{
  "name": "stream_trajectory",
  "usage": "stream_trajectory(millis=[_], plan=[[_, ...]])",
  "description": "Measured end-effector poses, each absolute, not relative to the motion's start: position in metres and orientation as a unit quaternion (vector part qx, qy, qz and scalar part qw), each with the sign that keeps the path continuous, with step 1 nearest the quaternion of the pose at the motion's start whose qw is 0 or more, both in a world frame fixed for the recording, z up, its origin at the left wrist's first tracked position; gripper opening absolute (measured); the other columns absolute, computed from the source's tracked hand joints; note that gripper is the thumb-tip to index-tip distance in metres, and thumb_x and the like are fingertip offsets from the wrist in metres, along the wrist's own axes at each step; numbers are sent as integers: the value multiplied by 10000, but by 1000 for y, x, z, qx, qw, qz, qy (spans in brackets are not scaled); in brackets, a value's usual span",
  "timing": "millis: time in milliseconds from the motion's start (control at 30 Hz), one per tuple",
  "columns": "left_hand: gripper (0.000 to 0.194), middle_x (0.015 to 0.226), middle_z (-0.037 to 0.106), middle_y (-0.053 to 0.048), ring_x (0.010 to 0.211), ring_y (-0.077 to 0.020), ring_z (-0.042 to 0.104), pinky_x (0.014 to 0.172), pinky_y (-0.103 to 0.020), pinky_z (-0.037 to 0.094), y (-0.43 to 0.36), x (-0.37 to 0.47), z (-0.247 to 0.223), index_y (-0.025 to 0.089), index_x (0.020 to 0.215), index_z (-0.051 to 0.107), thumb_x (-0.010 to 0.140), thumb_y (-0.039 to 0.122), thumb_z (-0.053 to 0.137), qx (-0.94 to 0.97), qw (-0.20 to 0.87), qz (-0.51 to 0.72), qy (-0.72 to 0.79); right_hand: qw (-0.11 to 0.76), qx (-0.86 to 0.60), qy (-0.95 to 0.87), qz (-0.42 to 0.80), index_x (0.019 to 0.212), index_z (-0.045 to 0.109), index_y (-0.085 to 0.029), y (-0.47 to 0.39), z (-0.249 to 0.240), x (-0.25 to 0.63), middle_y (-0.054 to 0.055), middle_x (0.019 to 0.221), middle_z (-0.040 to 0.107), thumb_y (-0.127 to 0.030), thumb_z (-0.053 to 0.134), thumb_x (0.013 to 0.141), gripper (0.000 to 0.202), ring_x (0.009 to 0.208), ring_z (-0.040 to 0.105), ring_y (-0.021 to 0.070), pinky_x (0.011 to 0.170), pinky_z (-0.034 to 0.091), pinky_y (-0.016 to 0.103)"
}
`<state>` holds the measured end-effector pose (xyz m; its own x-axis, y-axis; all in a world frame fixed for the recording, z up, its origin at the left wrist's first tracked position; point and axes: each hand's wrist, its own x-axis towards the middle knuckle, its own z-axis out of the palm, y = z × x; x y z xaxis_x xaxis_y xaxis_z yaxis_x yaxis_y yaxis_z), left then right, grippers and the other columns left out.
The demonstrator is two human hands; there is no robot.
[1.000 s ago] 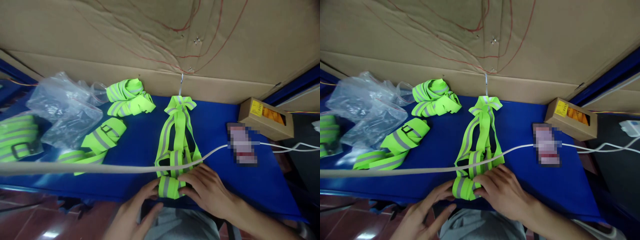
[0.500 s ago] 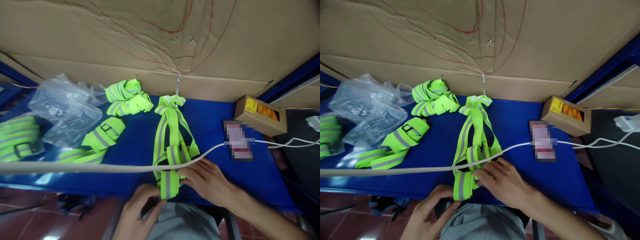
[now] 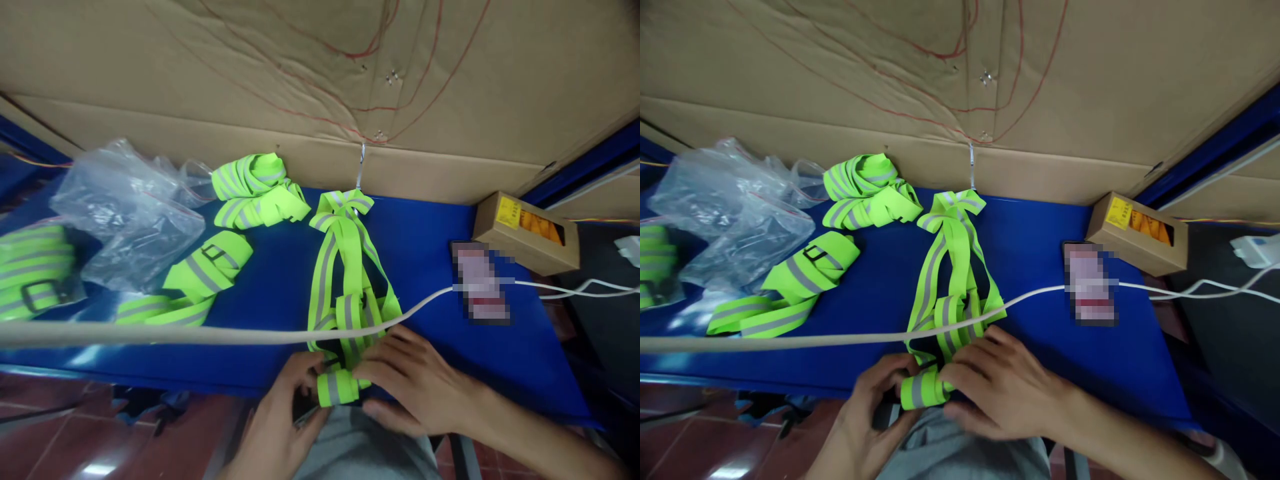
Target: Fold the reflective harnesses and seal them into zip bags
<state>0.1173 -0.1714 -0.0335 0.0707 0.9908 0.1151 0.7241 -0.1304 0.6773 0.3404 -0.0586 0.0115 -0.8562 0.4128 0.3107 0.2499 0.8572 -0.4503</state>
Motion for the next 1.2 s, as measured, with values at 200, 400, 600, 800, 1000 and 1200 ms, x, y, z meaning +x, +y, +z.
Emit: stream_trajectory(millis=[200,400,600,800,1000,1200], plan=[[502,1167,732,-60,1020,-278,738,851,-373,662,-181,107,-35,375,1320,540,838,238,563,726,278,272,567,201,-144,-965,92,1129,639,-191,-71,8,339,-23,742,670,-359,565,1026,211,652,546,151,648,344,340],[520,1358,618,-86,1303,-225,575,1067,-373,540,-130,83,-3,327,1408,503,918,155,530,780,162,340,500,202,-104,-968,105,1022,667,-196,-67,12,345,-37,703,663,-287,564,1028,138,604,559,130,588,351,334],[637,1633,373,-100,1538,-255,283,1247,-501,291,-55,124,-8,204,1592,226,1016,363,446,935,161,134,288,130,-147,-957,213,862,648,-213,-62,14,347,-45,740,716,-422,589,1016,267,684,631,129,630,372,312],[510,1521,498,-166,1281,-352,565,1044,-584,435,-27,135,-16,239,1416,522,924,371,519,943,140,155,258,102,-154,-936,300,879,678,-221,-57,14,354,-46,743,717,-440,618,992,253,701,646,126,638,380,293],[516,1650,328,-129,1533,-310,297,1228,-613,210,1,138,-13,212,1486,442,1005,399,459,954,87,176,227,76,-148,-941,295,940,664,-233,-60,16,355,-40,731,695,-451,560,1019,255,672,606,136,622,342,312],[502,1458,581,-134,1432,-281,471,1244,-545,266,24,131,-23,212,1448,503,1015,463,465,956,110,135,237,71,-147,-930,329,923,675,-225,-58,10,358,-31,740,712,-467,605,989,261,676,630,140,613,358,312]])
